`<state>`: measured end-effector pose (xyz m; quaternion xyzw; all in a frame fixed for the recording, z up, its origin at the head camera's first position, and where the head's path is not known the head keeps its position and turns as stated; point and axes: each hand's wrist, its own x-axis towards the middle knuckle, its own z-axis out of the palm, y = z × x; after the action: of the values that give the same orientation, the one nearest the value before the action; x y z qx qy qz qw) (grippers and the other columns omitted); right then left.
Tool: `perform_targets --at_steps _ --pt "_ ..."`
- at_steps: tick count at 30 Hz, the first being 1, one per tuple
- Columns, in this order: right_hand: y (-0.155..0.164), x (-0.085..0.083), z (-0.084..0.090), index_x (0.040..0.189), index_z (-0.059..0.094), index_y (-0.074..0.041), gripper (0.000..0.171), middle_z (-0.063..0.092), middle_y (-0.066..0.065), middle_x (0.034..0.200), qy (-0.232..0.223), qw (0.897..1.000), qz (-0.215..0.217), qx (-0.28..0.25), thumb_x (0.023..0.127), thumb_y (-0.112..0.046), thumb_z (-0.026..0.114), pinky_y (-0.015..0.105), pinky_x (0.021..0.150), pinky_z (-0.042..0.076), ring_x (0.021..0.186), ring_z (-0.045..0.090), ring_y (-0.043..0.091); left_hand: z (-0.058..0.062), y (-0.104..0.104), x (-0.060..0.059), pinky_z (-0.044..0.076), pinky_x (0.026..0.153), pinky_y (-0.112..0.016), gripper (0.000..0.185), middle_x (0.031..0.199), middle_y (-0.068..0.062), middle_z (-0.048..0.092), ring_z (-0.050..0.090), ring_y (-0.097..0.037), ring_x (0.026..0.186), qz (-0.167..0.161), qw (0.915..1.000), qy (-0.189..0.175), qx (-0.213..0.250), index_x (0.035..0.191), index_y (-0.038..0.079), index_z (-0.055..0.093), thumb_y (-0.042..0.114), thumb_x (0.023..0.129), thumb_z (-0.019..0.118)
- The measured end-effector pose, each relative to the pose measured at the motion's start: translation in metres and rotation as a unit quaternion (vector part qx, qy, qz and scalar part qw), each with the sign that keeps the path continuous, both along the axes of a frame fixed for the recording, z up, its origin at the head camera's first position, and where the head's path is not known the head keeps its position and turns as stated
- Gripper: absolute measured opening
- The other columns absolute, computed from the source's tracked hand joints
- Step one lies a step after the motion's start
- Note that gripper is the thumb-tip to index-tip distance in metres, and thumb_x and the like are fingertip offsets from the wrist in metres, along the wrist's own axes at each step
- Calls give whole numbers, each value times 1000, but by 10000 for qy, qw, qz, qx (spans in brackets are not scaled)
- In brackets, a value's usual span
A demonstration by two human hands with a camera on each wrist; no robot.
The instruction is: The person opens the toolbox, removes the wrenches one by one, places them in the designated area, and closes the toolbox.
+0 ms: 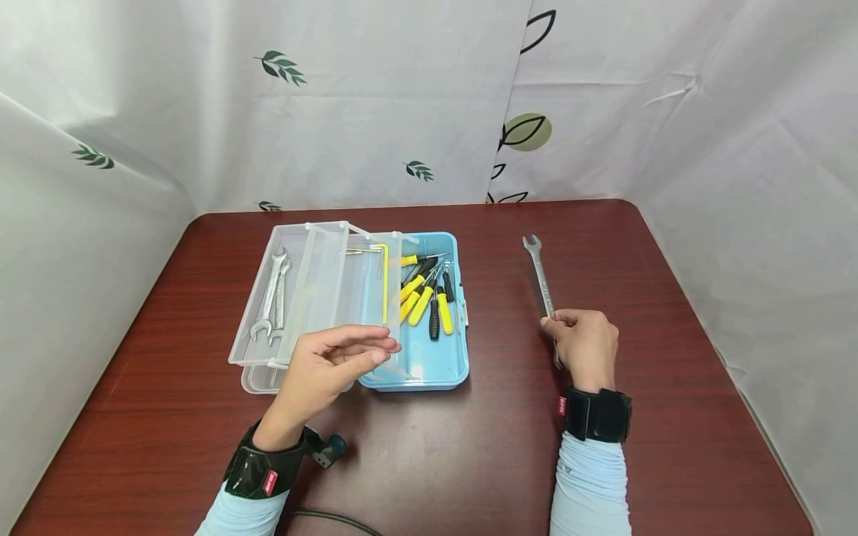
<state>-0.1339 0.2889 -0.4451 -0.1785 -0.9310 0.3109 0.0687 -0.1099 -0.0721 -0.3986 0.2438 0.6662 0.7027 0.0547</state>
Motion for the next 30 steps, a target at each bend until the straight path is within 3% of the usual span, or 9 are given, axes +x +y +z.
perform_targets --at_steps 15,30 --pt "4 0 0 99 82 -7 21 69 4 62 -78 9999 -71 -16 95 -27 77 40 75 43 90 58 33 -1 0 -1 61 85 -36 27 107 -19 77 77 -22 97 7 10000 34 -54 119 -6 73 -5 91 75" --pt "6 0 -2 98 82 -6 20 67 2 58 -46 10000 -63 29 95 -25 76 38 72 42 86 58 31 1 0 0 61 85 -37 27 106 -17 77 77 -23 98 16 10000 2 -88 118 -5 73 -4 92 75"
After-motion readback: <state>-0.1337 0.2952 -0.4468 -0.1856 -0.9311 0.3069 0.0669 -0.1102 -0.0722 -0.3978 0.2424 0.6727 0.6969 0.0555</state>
